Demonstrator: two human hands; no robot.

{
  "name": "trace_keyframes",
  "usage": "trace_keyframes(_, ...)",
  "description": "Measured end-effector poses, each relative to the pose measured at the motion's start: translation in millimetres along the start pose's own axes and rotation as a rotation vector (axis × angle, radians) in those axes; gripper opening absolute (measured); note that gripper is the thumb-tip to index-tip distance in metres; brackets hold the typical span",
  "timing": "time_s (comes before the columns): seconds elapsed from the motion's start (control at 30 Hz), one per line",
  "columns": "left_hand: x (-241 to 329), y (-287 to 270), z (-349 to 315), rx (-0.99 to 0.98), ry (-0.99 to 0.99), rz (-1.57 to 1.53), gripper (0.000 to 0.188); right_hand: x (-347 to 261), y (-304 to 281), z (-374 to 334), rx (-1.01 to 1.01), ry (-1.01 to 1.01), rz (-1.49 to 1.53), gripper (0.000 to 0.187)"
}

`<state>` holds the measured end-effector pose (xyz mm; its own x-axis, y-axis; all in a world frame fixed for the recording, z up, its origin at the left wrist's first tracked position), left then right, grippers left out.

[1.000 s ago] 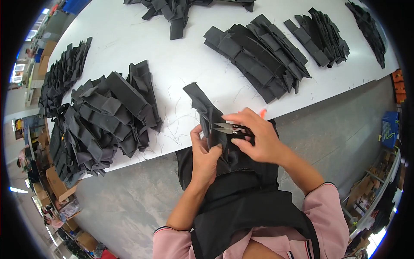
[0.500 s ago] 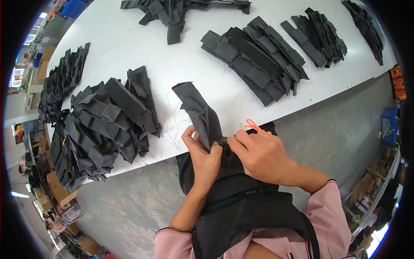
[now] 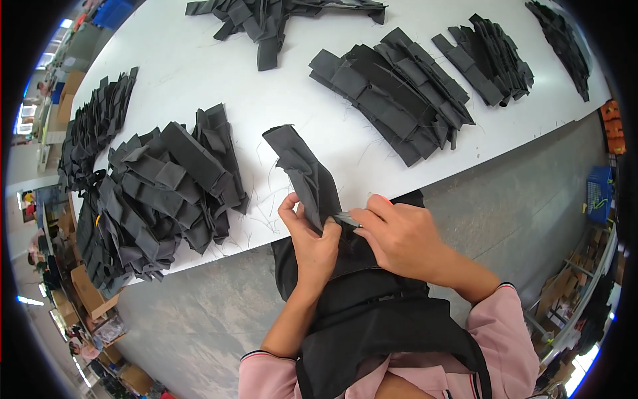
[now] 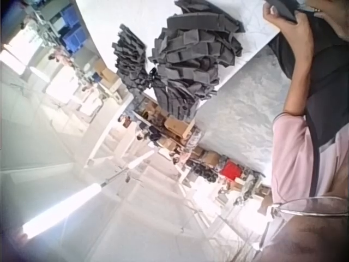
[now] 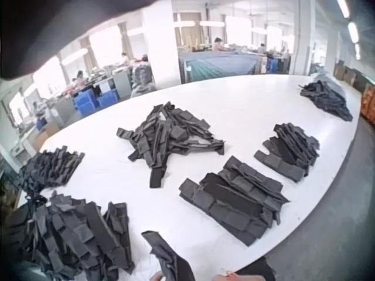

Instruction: The person is using small snips to trim excess threads and tidy the edges of black fabric strips in a factory setting.

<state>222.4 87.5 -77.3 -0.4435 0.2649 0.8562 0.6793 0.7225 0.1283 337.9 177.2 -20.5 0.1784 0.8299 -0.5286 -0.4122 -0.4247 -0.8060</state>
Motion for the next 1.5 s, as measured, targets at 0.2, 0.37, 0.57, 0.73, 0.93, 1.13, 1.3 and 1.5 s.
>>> trace_keyframes(0.2,-6,-12,5,-0.128,-0.19,-0.325,0.033,8,-6,10,0.236,0.176,0.393,0.026)
trace_keyframes(0.37,-2,-11,19,-0.264,-0.176,-0.442,0.043,9,50,8,0.299,0.493,1.192,0.02)
trace_keyframes(0.57,3,-19,27,-0.345,-0.163,-0.617,0.056,-7,48,-20,0.244,0.335,0.69,0.02)
trace_keyframes(0.73,3,-17,31,-0.349,-0.196,-0.769,0.055,-15,36,-23,0.273,0.191,0.371,0.026)
trace_keyframes(0.93,2,-13,25,-0.374,-0.218,-0.799,0.054,-17,36,-15,0.314,0.061,0.245,0.029)
trace_keyframes(1.13,3,-13,22,-0.387,-0.227,-0.81,0.051,-21,34,-22,0.377,-0.003,0.144,0.029)
trace_keyframes(1.3,4,-13,21,-0.398,-0.231,-0.823,0.051,-20,35,-19,0.345,-0.016,0.158,0.03)
trace_keyframes(1.5,7,-13,20,-0.39,-0.192,-0.792,0.05,-20,27,-19,0.392,0.038,0.193,0.028)
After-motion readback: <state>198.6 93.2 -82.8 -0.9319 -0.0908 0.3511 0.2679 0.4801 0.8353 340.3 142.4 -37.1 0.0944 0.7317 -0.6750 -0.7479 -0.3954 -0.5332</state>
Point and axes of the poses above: each hand's wrist, its own z-axis towards the middle knuckle, its own y-axis out of the palm, x = y × z, the point moved 3 cm from there along z, towards the middle knuckle, and after that the axes turned 8 degrees about -y, right-handed, at the moved point
